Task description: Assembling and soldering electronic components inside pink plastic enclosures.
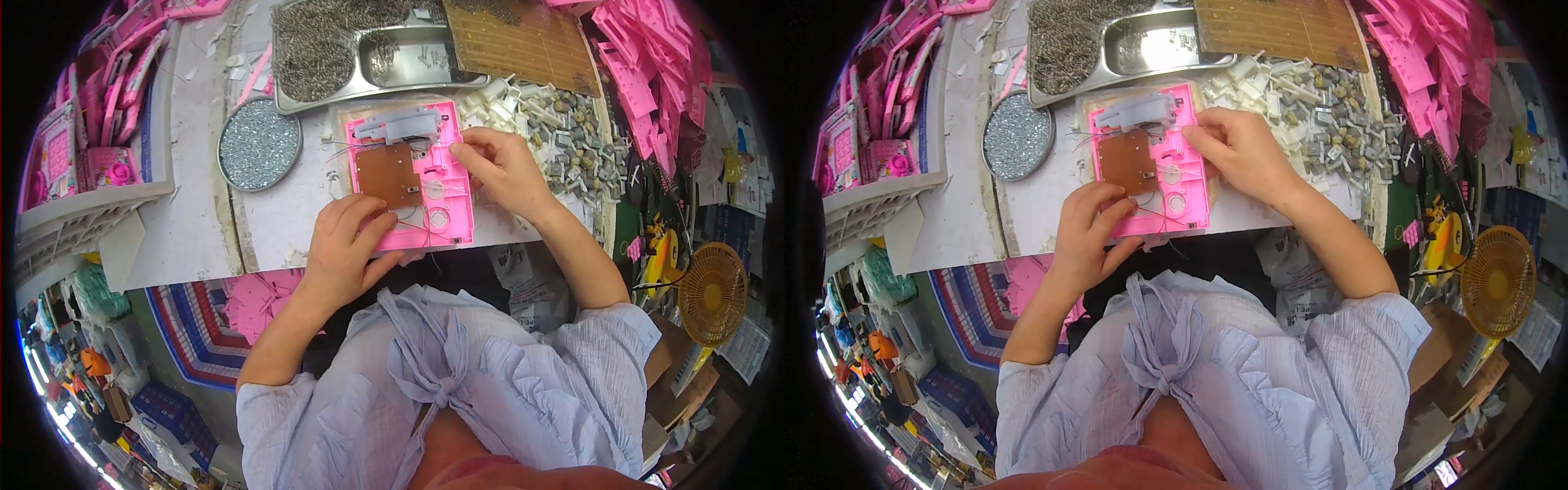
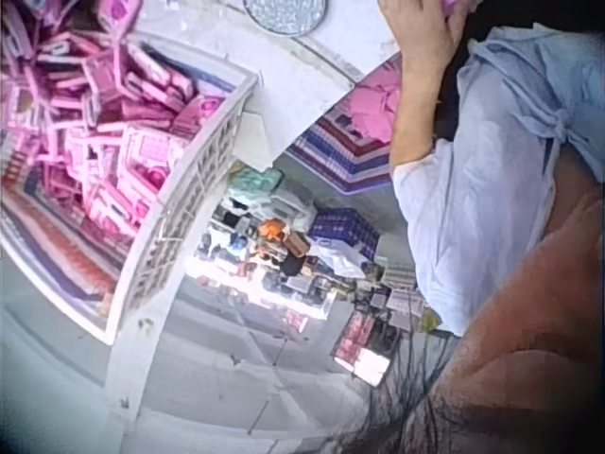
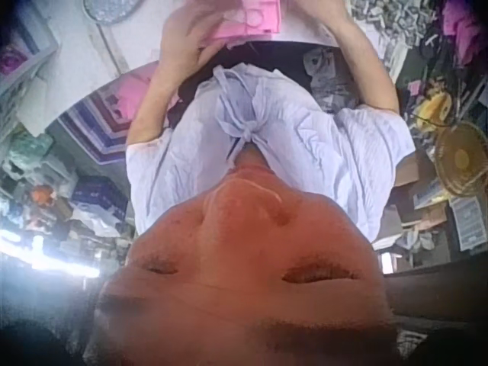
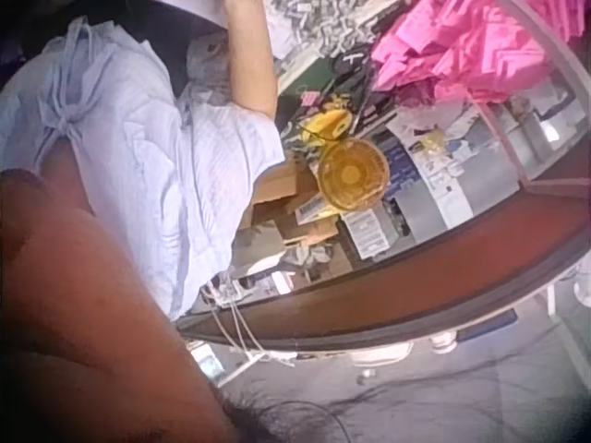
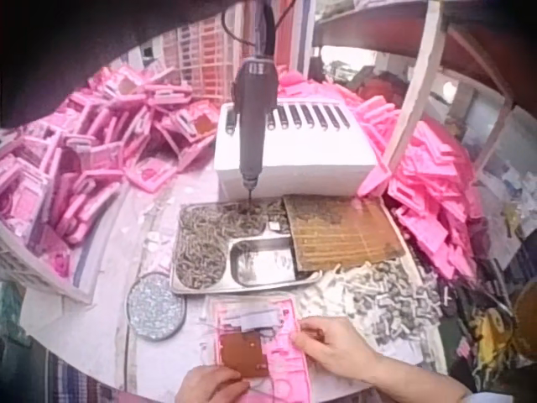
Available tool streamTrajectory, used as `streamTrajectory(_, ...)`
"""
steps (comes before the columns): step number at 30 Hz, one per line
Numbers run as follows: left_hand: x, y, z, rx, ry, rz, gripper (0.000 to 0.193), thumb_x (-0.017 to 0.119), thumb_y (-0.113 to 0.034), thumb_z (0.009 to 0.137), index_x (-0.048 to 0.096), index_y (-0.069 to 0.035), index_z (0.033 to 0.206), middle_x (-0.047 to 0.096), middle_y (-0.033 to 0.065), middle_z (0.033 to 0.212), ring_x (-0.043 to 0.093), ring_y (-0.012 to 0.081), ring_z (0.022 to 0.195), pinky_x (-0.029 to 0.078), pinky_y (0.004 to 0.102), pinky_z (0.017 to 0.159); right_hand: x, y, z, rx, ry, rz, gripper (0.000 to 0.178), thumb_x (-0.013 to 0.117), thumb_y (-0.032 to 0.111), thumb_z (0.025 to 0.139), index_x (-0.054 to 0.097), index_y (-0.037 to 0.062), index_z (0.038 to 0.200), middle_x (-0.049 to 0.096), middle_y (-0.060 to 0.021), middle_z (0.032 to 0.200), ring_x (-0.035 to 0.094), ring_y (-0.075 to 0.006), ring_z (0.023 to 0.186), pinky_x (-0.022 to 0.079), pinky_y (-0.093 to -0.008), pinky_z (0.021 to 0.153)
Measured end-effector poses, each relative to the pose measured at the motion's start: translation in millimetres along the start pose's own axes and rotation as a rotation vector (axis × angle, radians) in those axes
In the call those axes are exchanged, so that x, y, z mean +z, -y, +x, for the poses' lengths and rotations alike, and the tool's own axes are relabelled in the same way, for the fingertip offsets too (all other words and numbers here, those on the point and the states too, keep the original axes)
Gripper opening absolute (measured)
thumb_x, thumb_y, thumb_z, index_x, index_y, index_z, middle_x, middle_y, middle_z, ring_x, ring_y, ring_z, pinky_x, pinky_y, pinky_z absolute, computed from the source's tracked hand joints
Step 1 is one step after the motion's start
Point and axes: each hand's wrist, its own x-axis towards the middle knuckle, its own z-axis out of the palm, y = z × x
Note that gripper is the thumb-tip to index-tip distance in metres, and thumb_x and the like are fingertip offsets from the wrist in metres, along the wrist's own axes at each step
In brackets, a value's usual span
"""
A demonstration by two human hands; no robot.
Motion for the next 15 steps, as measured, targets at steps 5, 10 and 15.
streamTrajectory(5,-5.0,3.0,3.1,0.016,0.025,0.036,0.051,0.083,-0.025,0.071,0.066,-0.007,0.115,0.061,0.0097,0.123,0.056,0.0318,0.117,0.043,0.0475,0.097,-4.9,-1.0,13.1,-0.238,-0.126,-0.503,0.025,0.073,0.027,0.092,0.069,0.0023,0.092,0.068,-0.0102,0.065,0.066,-0.0216,0.056,0.048,-0.0348,0.053)
streamTrajectory(10,-17.6,6.8,12.2,-0.003,0.087,0.115,0.051,0.083,-0.021,0.071,0.066,-0.009,0.118,0.06,0.0102,0.124,0.055,0.0334,0.118,0.043,0.0478,0.099,-1.7,2.4,26.0,-0.375,-0.17,-0.731,0.023,0.074,0.028,0.091,0.067,0.0071,0.086,0.068,-0.0081,0.067,0.067,-0.0264,0.06,0.051,-0.037,0.056)
streamTrajectory(15,-12.5,8.0,16.5,-0.016,0.105,0.095,0.049,0.083,-0.02,0.072,0.067,-0.009,0.116,0.06,0.0109,0.124,0.055,0.0343,0.119,0.044,0.0477,0.1,-11.7,9.9,34.3,-0.726,-0.177,-0.796,0.017,0.077,0.021,0.081,0.071,0.0115,0.094,0.067,-0.0033,0.082,0.067,-0.0228,0.072,0.054,-0.0362,0.059)
